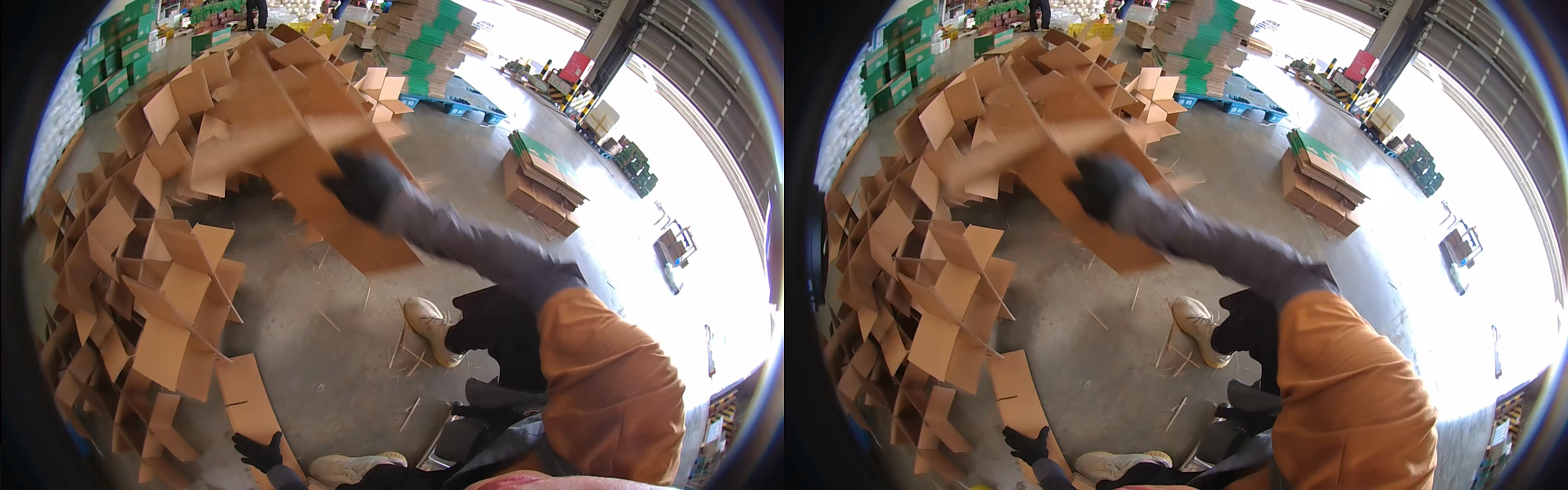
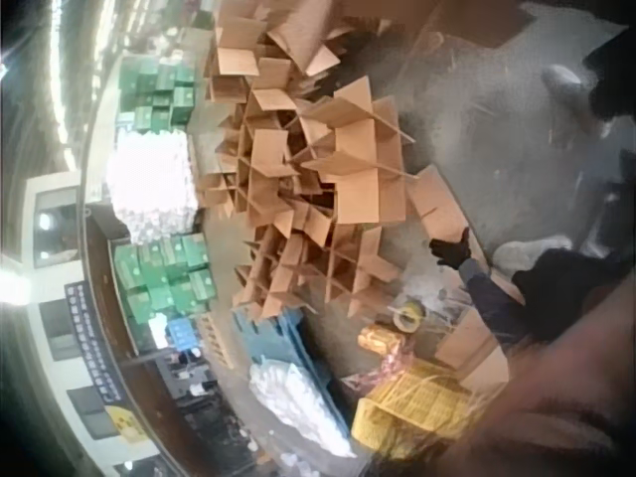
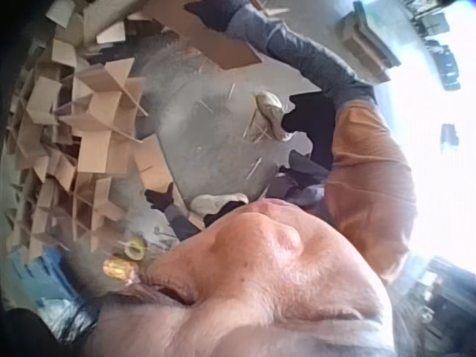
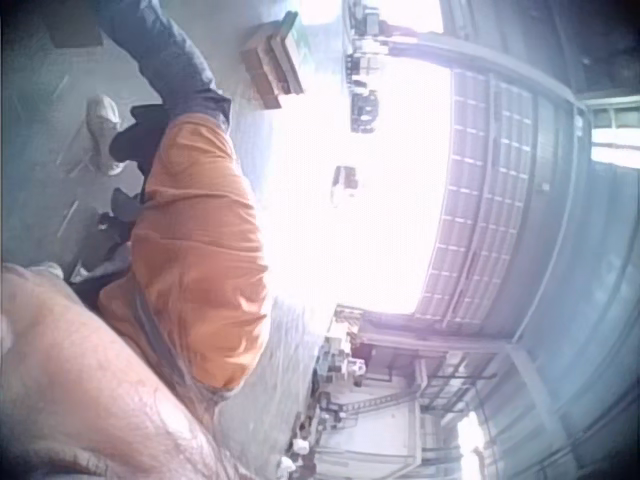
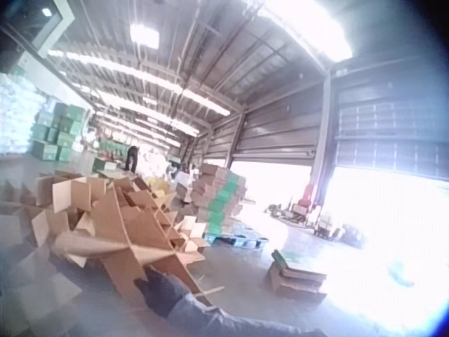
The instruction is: The person assembles cardboard dividers by hand, slotting rectangular pieces together to form a grid, and then bundles groups of dividers together.
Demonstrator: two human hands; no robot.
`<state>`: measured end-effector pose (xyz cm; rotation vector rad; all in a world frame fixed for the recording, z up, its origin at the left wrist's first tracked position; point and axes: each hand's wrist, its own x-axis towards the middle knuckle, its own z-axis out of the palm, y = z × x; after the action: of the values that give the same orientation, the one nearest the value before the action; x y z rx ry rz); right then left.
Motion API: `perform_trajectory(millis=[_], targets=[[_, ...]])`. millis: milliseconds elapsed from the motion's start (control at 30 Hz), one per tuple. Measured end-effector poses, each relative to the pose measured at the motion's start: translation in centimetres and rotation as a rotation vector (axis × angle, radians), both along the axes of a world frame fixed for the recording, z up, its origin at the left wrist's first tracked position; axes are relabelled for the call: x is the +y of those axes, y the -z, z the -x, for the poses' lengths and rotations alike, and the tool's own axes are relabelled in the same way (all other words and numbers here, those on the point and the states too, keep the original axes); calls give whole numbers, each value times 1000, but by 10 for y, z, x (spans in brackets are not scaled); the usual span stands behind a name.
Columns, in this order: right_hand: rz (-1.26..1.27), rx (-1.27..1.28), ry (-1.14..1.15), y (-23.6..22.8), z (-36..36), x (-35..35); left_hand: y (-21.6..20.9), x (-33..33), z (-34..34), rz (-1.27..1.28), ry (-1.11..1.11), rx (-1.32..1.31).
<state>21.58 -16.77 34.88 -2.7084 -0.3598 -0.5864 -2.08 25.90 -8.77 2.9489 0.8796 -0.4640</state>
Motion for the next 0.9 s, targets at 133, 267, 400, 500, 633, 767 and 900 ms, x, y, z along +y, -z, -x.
perform_trajectory(millis=[133,267,400,500,633,767,900], targets=[[196,-749,325,-112,-199,71,-28,-72,-30,96,122,132],[63,79,-198,113,-123,133,-17,-52,-19,88,96,110],[-74,1579,-300,291,55,98,-23,-98,-26,220,318,-43],[-266,2000,-181,316,104,128,-32,-108,-21,302,447,-144],[-413,1156,-32,382,92,107,-28,-171,-28,410,534,-246],[-503,1862,53,392,123,128,-8,-103,-34,506,578,-326],[-988,1876,622,453,230,86,-6,-128,-39,457,497,-368]])
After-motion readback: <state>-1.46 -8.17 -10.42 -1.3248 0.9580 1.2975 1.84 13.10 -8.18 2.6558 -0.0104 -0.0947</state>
